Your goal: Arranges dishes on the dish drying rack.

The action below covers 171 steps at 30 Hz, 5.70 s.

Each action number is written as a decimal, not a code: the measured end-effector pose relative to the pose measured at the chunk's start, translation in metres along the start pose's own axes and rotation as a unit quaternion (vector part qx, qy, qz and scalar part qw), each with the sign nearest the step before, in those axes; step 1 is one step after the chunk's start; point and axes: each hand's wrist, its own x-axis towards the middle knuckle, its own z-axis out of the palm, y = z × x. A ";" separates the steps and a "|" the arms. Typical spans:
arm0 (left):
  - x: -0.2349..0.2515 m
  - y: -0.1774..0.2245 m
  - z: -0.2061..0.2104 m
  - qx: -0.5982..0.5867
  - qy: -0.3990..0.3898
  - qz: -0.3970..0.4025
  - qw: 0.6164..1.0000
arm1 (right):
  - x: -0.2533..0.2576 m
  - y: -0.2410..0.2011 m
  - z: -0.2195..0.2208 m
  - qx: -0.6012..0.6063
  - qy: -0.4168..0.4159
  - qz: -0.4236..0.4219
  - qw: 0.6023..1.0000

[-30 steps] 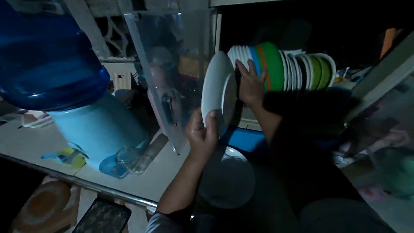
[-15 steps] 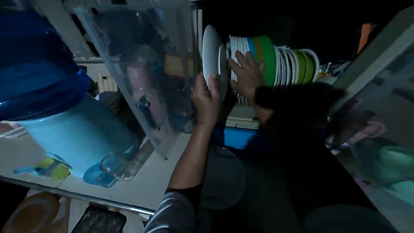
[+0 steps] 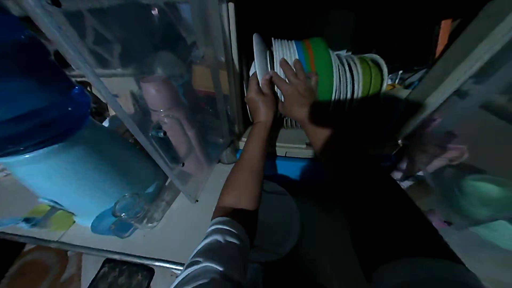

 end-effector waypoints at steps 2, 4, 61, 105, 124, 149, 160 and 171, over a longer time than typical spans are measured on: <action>0.001 -0.005 0.005 0.005 -0.004 -0.013 1.000 | 0.000 -0.002 0.002 -0.005 -0.001 0.002 1.000; 0.002 -0.011 0.009 0.022 0.001 -0.015 1.000 | 0.001 -0.002 0.005 -0.010 0.005 0.001 1.000; -0.242 -0.060 -0.274 0.110 -0.498 0.151 0.847 | -0.285 -0.023 0.028 0.420 -0.277 0.378 0.777; -0.051 0.011 -0.098 -0.156 0.077 0.238 0.956 | 0.013 -0.029 -0.005 0.049 -0.003 0.069 0.996; -0.008 -0.026 -0.021 -0.134 0.022 0.089 0.987 | 0.010 -0.024 -0.005 0.033 -0.007 0.065 0.997; 0.008 0.037 -0.044 0.390 -0.269 -0.063 0.878 | 0.006 -0.030 0.005 -0.004 -0.067 0.011 0.998; -0.124 -0.026 -0.144 0.296 -0.402 -0.018 0.866 | -0.224 -0.023 0.051 0.207 -0.178 0.032 0.961; -0.200 -0.063 -0.241 0.342 -0.446 -0.309 0.767 | -0.292 -0.037 0.064 0.277 -0.364 0.324 0.828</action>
